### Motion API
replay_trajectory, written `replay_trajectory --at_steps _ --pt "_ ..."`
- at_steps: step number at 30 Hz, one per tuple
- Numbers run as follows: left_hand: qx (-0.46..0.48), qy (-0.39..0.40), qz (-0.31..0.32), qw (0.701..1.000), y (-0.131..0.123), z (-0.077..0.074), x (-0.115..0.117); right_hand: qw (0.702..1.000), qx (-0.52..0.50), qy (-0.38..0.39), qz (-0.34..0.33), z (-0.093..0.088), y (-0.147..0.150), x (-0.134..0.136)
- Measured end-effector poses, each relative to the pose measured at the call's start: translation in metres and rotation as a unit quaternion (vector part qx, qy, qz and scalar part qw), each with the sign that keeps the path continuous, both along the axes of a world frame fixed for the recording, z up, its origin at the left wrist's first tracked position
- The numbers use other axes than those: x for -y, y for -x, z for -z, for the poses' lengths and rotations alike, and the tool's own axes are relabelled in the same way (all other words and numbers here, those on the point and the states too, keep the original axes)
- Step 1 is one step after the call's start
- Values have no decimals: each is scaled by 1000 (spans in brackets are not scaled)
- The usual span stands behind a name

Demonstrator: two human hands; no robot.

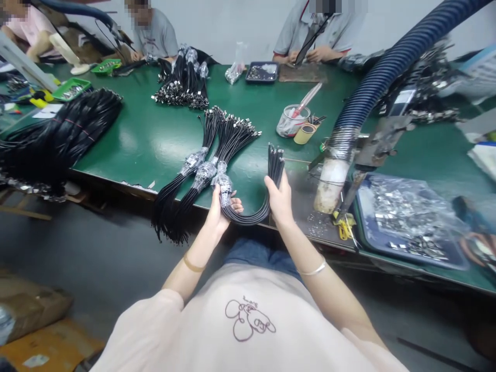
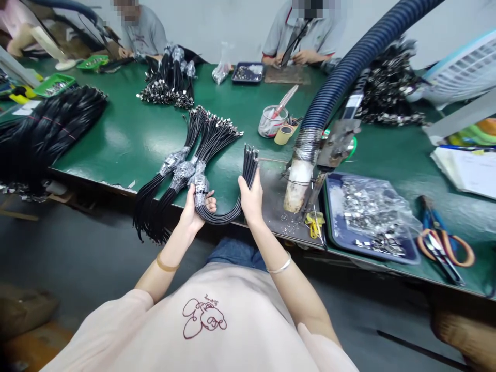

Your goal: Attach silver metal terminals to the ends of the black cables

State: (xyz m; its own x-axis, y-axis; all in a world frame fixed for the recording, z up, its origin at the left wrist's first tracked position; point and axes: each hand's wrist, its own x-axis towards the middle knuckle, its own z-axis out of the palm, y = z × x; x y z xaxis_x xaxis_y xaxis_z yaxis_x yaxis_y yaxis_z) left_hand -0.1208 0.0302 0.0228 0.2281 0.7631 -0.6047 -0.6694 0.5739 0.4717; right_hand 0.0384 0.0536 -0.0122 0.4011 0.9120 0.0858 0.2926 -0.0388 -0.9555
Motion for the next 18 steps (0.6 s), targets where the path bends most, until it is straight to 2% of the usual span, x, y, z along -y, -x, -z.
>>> replay_trajectory --at_steps 2,5,9,11,13,15,17,18 --pt "-23 0 2 1000 1 -1 -2 997 66 24 -7 15 -1 -9" --pt "-41 -8 -20 999 -3 1 -5 993 103 38 -33 30 -4 -15" --pt "-71 -37 -53 995 -7 4 -6 983 159 46 -83 37 -8 4" --pt "-93 -50 -14 994 -3 5 -6 980 168 50 -96 37 -11 25" --pt "-142 -58 55 987 6 6 -7 976 180 59 -110 34 -15 48" --pt "-243 -76 127 959 20 8 -6 970 195 76 -123 29 -21 67" --pt "-379 -91 191 901 37 7 -4 964 208 89 -140 24 -28 80" --pt "-432 -123 225 865 45 6 -2 962 210 92 -148 21 -31 85"
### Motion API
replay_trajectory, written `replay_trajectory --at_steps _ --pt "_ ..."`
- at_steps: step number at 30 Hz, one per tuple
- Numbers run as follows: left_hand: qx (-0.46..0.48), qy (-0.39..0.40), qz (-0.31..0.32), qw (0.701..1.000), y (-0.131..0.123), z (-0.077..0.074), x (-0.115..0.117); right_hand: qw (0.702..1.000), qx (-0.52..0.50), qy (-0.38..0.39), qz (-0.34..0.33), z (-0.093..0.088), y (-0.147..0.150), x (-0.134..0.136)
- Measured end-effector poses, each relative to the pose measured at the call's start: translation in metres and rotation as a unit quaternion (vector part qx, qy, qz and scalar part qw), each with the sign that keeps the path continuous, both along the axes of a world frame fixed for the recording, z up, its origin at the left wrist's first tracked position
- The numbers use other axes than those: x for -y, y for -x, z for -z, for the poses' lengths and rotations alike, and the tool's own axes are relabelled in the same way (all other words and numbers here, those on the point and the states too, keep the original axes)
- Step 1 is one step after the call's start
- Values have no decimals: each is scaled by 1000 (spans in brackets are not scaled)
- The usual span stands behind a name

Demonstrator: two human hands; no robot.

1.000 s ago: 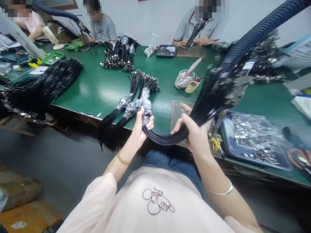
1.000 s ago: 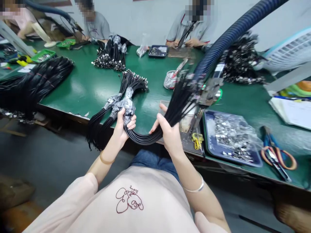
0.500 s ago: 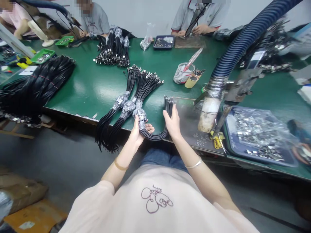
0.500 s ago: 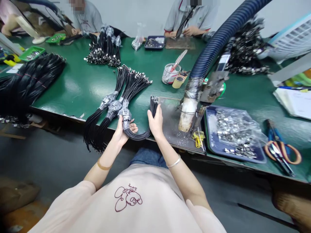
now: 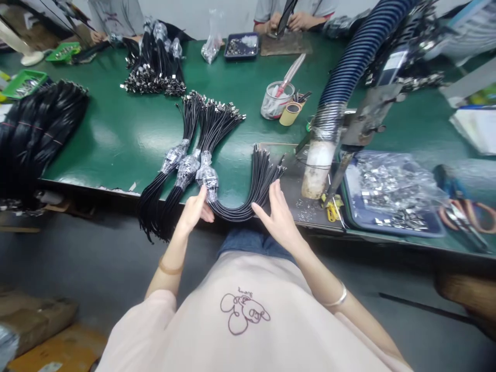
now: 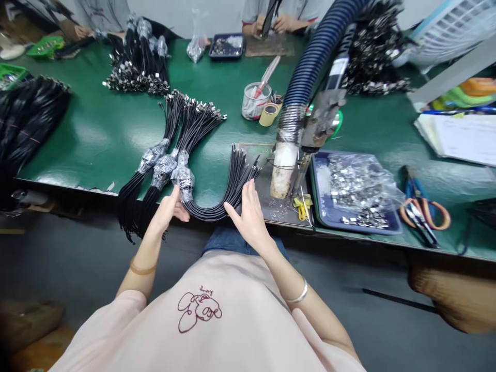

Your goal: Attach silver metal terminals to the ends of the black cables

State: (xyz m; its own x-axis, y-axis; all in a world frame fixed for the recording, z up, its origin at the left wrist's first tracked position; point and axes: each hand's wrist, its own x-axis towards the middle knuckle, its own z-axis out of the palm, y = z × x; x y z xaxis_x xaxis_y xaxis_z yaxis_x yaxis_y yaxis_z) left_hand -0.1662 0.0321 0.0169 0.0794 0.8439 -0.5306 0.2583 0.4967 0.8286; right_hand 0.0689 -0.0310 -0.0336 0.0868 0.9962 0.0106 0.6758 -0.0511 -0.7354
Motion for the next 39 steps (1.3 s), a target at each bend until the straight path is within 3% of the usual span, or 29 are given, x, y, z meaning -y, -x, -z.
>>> replay_trajectory --at_steps 3,5,6,8,9,11,14,19,23,26,29,31,34,36,39 --pt "-163 -161 52 972 24 -9 6 1000 -7 -5 -18 -4 -5 6" --pt "-291 -279 -44 914 37 -17 7 1000 -4 -11 -26 -4 -5 9" --pt "-352 -336 -110 867 42 -19 6 999 1 -14 -29 -4 -4 10" --pt "-446 -397 -93 797 51 -20 0 999 11 -19 -33 -2 -2 12" --pt "-479 -395 -62 782 55 -19 -4 999 14 -23 -35 -2 -1 12" --pt "-518 -348 -3 781 62 -14 -13 999 15 -33 -37 -1 3 10" --pt "-534 -311 35 785 75 -8 -22 998 16 -41 -42 0 7 -2" --pt "-532 -329 35 780 88 -12 -26 998 14 -35 -43 -3 9 -23" --pt "-523 -312 36 792 83 -14 -21 999 14 -28 -39 -6 10 -19" --pt "-495 -350 12 795 72 -12 -9 998 19 -44 -31 -6 10 -7" --pt "-442 -452 -22 774 48 -10 8 998 24 -52 -36 -7 8 4" --pt "-389 -524 34 757 25 -9 20 997 25 -57 -41 -7 5 9" --pt "-334 -576 207 717 -17 -4 32 996 22 -63 -53 -8 0 13" --pt "-362 -535 311 697 -41 0 33 995 18 -65 -74 -8 -3 15" --pt "-446 -427 383 686 -66 -1 28 992 12 -64 -111 -13 -8 19"
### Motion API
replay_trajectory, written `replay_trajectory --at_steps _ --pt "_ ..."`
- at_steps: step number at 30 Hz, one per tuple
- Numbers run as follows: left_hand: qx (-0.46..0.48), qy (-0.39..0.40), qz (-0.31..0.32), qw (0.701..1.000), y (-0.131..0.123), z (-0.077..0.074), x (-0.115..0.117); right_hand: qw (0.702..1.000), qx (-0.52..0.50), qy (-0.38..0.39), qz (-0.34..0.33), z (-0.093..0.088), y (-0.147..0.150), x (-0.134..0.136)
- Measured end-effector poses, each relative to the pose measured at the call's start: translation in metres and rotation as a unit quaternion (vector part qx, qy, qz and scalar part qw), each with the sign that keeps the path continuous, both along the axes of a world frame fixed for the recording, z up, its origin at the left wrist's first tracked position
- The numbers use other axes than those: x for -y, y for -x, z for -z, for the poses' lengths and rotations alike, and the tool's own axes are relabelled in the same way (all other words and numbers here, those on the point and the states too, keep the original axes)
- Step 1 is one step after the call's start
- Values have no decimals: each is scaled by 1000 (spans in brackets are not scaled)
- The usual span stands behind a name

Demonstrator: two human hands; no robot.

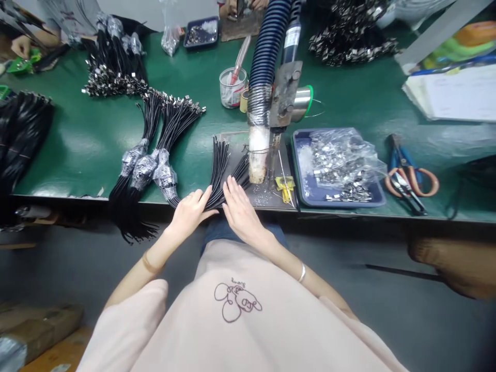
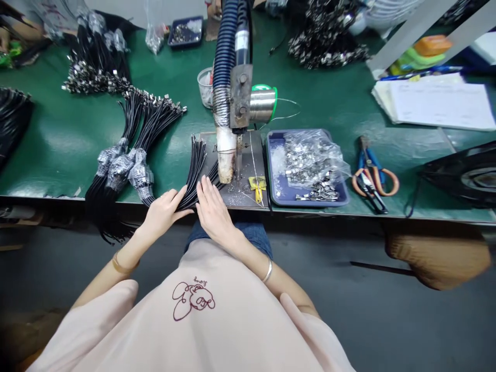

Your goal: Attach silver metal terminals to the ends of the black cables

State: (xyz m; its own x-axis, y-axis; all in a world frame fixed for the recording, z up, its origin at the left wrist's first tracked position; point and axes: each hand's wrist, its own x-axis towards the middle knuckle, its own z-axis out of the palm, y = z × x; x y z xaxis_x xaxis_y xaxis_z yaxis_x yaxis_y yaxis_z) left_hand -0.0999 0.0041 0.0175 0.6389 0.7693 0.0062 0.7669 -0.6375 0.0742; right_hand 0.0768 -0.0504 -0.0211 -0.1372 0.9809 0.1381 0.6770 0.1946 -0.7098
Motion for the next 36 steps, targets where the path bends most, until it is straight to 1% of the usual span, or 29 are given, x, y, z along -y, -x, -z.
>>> replay_trajectory --at_steps 3,6,8,10,11,13,16,18,20,22,24,26,29,32,33,36 --pt "-68 43 -69 994 -15 -10 -3 998 -31 -22 -48 -12 -13 11" --pt "-93 57 -142 984 -27 -22 2 990 -93 -61 -90 -31 -37 33" --pt "-91 50 -170 980 -34 -25 7 987 -118 -74 -76 -43 -57 50" --pt "-82 40 -180 979 -39 -25 12 985 -136 -97 -49 -54 -76 66" --pt "-76 36 -183 979 -40 -24 14 984 -142 -104 -38 -57 -85 73" --pt "-68 31 -191 979 -42 -22 15 983 -140 -121 9 -60 -100 83" --pt "-66 30 -208 975 -43 -22 14 976 -87 -175 92 -54 -115 86" --pt "-54 31 -216 974 -44 -23 12 969 -32 -214 115 -45 -120 80" --pt "-26 37 -223 974 -44 -24 9 965 19 -238 108 -33 -122 71" --pt "-1 48 -236 970 -45 -24 6 963 50 -251 88 -24 -121 61" --pt "10 60 -249 967 -46 -23 2 962 55 -256 72 -19 -119 53" --pt "15 75 -255 964 -47 -24 -3 964 37 -254 70 -19 -116 48" --pt "17 98 -254 962 -53 -25 -11 967 -19 -244 73 -33 -116 47" --pt "4 92 -252 963 -63 -25 -19 972 -64 -223 42 -57 -120 54" --pt "0 87 -251 964 -66 -25 -22 971 -65 -227 31 -65 -122 57" --pt "21 76 -253 964 -70 -21 -30 959 -42 -281 14 -87 -125 70"
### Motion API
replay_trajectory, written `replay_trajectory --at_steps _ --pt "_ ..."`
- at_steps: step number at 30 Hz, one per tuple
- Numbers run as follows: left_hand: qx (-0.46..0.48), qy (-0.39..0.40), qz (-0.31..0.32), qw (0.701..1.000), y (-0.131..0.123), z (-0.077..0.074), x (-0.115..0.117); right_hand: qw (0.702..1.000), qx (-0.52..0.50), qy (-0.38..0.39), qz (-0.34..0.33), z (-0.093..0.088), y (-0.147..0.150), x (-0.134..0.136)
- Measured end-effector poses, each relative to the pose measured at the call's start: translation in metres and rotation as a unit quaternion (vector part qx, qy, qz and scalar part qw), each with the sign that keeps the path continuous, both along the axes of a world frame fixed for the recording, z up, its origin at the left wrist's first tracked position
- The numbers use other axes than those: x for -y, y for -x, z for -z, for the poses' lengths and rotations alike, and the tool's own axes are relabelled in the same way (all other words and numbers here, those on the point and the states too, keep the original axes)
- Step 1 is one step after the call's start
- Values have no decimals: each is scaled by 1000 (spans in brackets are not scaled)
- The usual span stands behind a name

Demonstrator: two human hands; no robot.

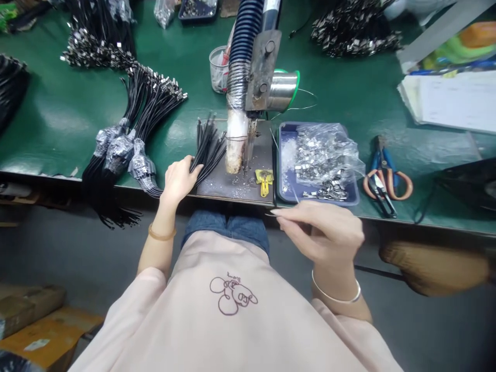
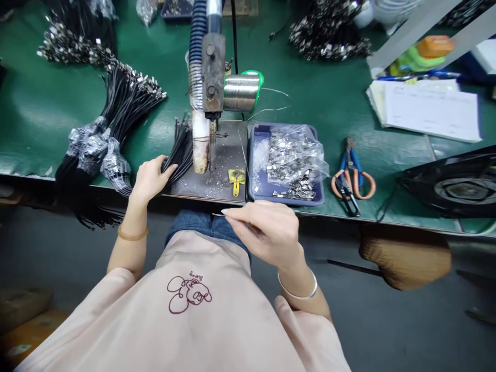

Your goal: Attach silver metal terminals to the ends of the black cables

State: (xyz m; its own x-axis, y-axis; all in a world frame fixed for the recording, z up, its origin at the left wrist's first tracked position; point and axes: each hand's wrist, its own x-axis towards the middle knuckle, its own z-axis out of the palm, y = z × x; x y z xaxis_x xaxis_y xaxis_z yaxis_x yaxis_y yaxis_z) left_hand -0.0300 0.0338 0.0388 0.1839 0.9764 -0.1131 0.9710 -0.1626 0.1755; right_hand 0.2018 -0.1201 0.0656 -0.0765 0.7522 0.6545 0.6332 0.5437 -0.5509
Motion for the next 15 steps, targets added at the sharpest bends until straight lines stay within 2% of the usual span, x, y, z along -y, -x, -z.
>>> replay_trajectory --at_steps 4,7,9,11,13,15 --pt "67 -67 -75 993 2 11 -9 992 102 -37 59 -10 -6 14" --pt "97 -106 -108 984 3 22 -14 970 166 16 175 -5 -24 17" --pt "102 -102 -94 985 1 29 -15 944 177 98 259 2 -45 14" --pt "108 -107 -68 986 0 34 -15 913 191 178 315 11 -68 9" --pt "126 -151 -41 980 1 37 -12 899 198 230 316 18 -90 2" --pt "158 -228 -13 961 4 39 -8 899 191 276 281 24 -105 -5"
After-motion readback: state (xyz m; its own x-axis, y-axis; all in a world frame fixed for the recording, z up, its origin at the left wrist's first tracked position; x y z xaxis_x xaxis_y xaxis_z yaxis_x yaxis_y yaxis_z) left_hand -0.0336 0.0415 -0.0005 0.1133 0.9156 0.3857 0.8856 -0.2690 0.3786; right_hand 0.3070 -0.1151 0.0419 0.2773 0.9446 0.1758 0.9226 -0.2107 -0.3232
